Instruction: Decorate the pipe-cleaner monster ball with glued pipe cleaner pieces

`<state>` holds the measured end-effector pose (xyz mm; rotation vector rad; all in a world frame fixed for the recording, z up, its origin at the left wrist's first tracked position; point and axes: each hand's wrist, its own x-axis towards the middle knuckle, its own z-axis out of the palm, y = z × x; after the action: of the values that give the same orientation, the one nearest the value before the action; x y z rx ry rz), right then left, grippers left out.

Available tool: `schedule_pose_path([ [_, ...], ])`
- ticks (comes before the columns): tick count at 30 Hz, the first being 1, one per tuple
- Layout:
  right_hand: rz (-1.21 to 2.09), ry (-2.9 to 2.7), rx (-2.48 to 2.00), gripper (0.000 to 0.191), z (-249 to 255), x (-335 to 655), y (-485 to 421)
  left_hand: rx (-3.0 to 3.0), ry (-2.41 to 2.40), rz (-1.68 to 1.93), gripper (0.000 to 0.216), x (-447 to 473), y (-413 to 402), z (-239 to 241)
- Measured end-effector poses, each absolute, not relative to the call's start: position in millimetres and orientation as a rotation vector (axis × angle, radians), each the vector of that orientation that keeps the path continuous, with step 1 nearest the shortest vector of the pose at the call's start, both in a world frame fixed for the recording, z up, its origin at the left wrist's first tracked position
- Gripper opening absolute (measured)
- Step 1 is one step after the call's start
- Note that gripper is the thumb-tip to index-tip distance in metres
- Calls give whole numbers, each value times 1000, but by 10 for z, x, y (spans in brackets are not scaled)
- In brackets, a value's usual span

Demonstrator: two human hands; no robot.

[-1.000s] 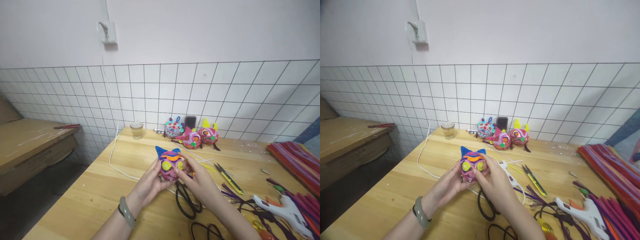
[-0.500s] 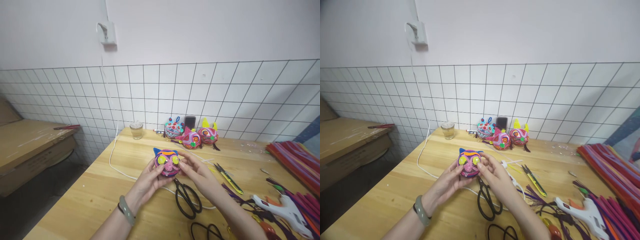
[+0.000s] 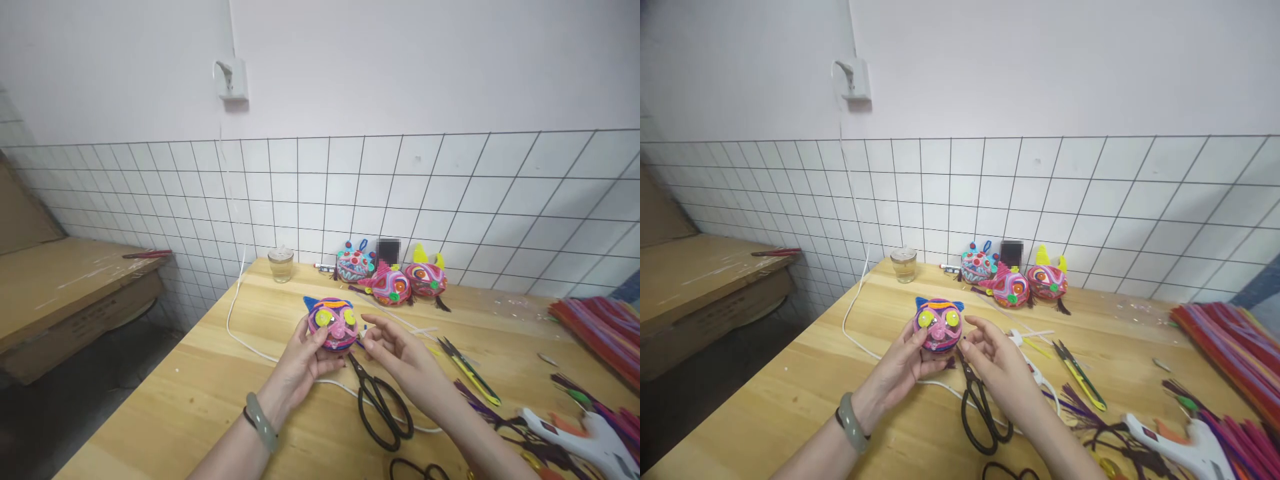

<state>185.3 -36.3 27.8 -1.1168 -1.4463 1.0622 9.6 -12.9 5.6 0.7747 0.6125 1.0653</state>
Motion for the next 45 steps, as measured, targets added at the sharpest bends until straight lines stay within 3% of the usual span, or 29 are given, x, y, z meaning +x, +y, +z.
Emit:
schedule_pose_path([
  [9,1048,-1478,-1140,46,288,1825,-380,738,595,1123,50,115,-118,22],
  [18,1023,-1503,-1177,49,241,1826,-369,839,773,1404,75,146,-103,19],
  [30,1011,-1589,-1176,45,318,1797,-411,933,707,1393,64,146,-111,36],
  [45,625,-1893,-1217,37,259,1804,-432,1026,682,1255,66,178,-150,56],
])
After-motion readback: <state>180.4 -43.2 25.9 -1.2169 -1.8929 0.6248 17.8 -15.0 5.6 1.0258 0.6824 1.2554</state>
